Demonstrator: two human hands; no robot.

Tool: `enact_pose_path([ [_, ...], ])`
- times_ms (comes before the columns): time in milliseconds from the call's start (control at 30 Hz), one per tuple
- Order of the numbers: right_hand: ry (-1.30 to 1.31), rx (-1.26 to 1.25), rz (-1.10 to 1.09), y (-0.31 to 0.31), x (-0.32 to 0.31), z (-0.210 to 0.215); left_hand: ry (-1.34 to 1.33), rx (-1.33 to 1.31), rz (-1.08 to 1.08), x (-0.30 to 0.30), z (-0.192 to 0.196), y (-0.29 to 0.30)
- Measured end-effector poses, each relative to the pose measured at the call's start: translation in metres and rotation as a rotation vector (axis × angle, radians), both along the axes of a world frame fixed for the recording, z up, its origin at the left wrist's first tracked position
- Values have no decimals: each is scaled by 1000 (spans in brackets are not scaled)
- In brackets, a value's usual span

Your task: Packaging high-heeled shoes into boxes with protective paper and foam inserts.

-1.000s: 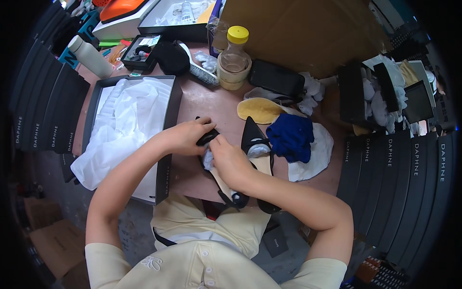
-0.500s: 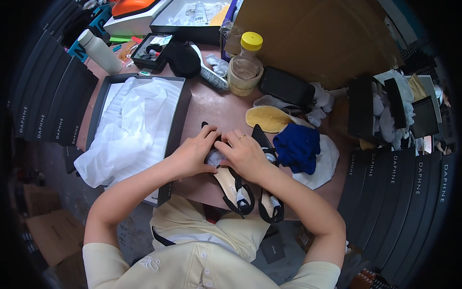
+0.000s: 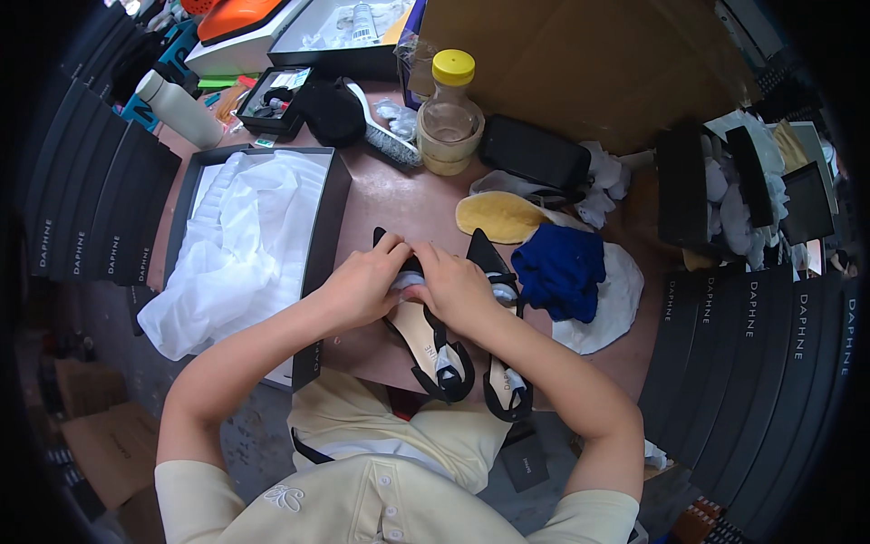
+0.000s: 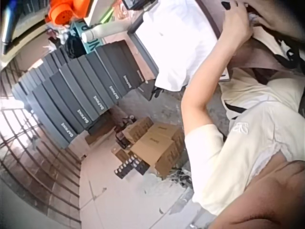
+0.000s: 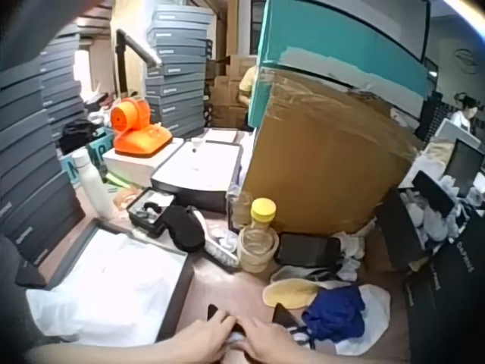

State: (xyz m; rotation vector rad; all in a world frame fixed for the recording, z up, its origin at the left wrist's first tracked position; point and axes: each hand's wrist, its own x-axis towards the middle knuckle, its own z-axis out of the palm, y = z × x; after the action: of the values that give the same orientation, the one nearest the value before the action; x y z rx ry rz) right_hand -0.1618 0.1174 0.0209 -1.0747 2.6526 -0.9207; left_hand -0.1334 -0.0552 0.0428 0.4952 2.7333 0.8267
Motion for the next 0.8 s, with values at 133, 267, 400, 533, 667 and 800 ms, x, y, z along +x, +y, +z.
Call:
enact_pose_path([
  [133,-39,183,38,0,-1,-4,-12,-67,11,0,2,5],
  [267,-18,111,75,-3,-10,3,137,18,39,8,-8,0],
  [400,-91,206,112,-1,-20,9,42,-118,51,6,-4,9],
  [533,-25,96,195,26,-6,85,194,129,32,17,41,-13],
  [667,-64,-194,88,43,69,175,705,-176,431,11,95,-89],
  [800,-156,-287,-49,33,135,169,169,-243,98,-31,59,-148],
])
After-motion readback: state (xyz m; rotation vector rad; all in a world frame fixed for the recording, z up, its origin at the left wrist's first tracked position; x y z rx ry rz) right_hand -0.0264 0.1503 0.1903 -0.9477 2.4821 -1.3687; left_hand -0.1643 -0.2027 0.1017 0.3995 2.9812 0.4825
